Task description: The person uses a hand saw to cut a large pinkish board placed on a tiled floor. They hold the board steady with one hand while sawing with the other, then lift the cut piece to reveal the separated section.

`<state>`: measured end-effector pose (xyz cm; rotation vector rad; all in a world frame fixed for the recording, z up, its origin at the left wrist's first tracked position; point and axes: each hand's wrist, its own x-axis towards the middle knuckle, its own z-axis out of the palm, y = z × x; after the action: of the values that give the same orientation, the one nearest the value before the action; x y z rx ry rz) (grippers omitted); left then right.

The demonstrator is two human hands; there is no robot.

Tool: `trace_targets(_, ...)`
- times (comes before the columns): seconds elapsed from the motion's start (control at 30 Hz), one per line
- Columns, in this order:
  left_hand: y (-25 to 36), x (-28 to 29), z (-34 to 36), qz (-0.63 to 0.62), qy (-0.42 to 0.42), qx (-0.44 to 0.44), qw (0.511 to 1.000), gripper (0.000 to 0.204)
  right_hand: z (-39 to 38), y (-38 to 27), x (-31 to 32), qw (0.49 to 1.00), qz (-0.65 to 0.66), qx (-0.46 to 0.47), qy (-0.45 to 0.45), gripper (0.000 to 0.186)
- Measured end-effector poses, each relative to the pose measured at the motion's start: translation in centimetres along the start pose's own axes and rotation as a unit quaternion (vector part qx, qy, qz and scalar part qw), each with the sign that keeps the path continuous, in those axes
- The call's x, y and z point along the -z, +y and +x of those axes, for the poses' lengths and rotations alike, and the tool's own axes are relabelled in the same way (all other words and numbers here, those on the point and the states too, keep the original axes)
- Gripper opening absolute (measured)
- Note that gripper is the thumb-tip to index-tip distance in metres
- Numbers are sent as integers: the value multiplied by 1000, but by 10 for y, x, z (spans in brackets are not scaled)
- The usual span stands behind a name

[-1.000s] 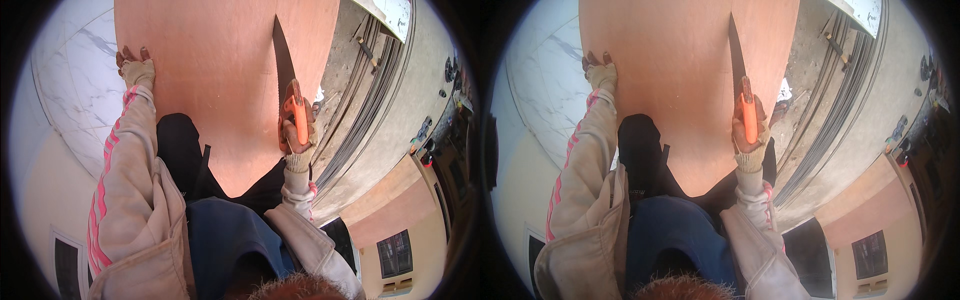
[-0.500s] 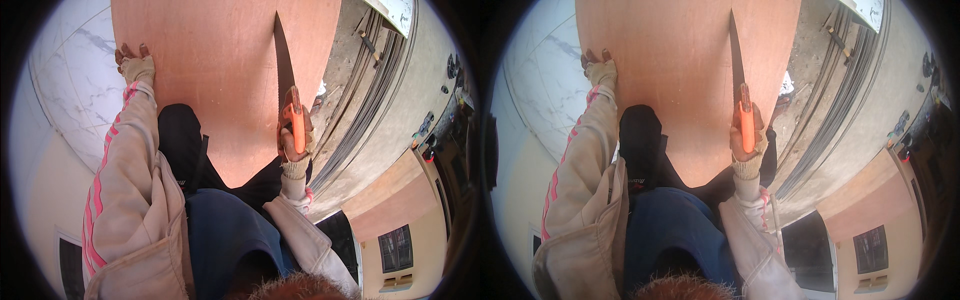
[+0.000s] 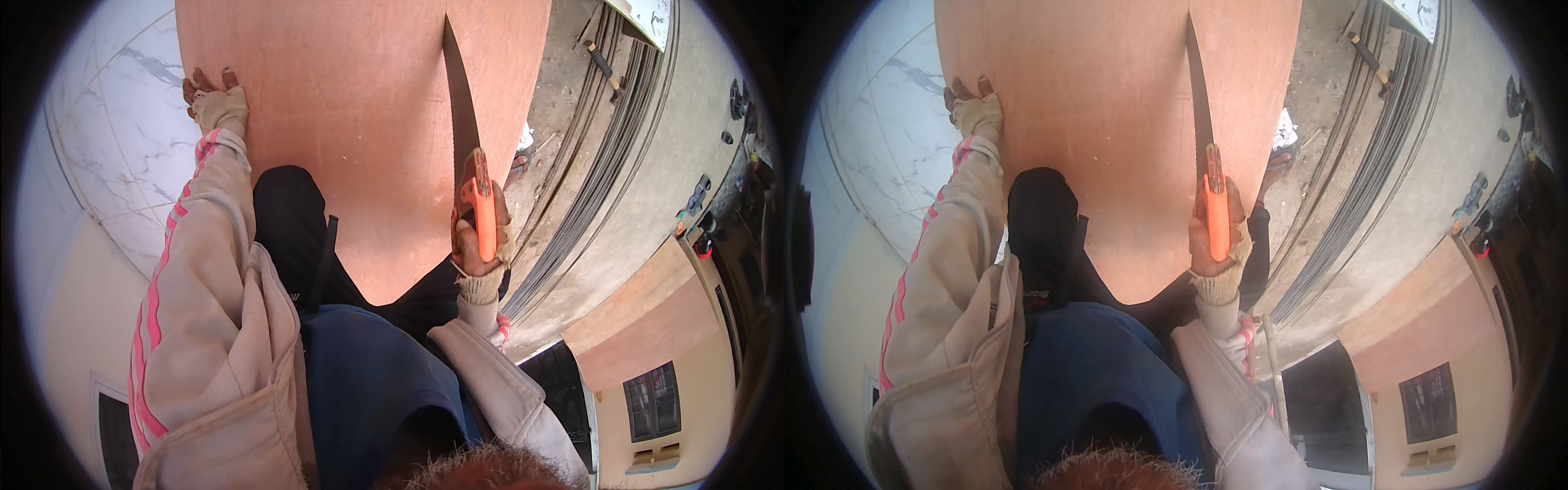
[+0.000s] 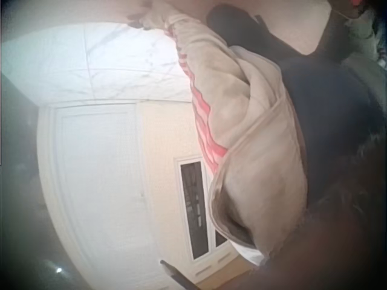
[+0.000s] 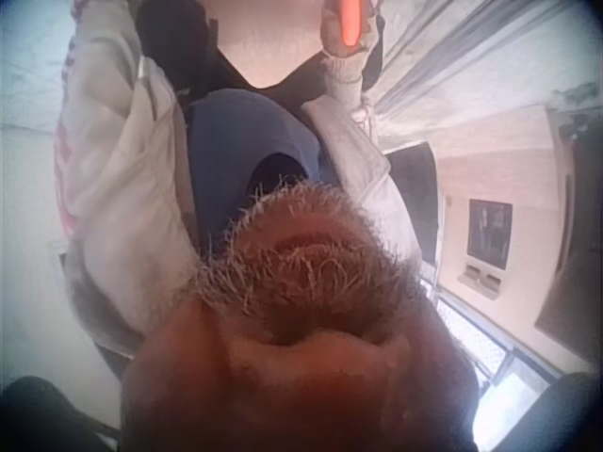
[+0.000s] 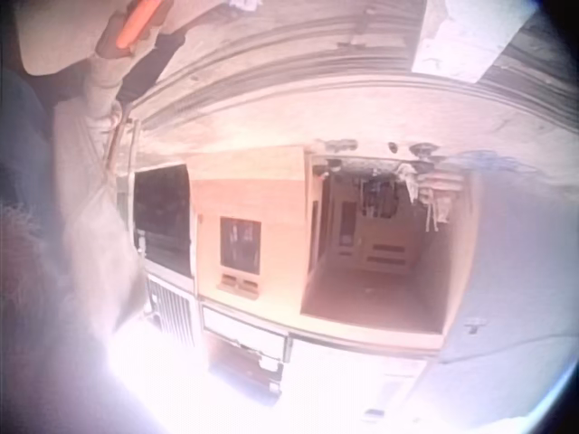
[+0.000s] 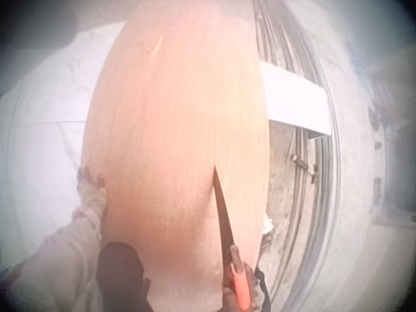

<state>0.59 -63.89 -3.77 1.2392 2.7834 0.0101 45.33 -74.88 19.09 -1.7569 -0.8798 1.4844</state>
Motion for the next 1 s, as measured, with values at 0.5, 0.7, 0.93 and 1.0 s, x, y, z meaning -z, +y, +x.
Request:
trace_targets(0.5,-23,-4,5,7,23,-21,1000,85,-35,26,14,997,83,0,-6,73)
trace_targets(0.7,1,-14,3,-16,-2,-47,999,87,39,14,-5,993,61,-99,25,71)
trace_targets(0.93,9,-4,0,-39,10,-33,999,85,-99,3,11,983,179,-10,29,75)
trace_targets(1.0,-20,1,5,3,30,-40,999,86,-44,27,10,992,103,-66,13,68)
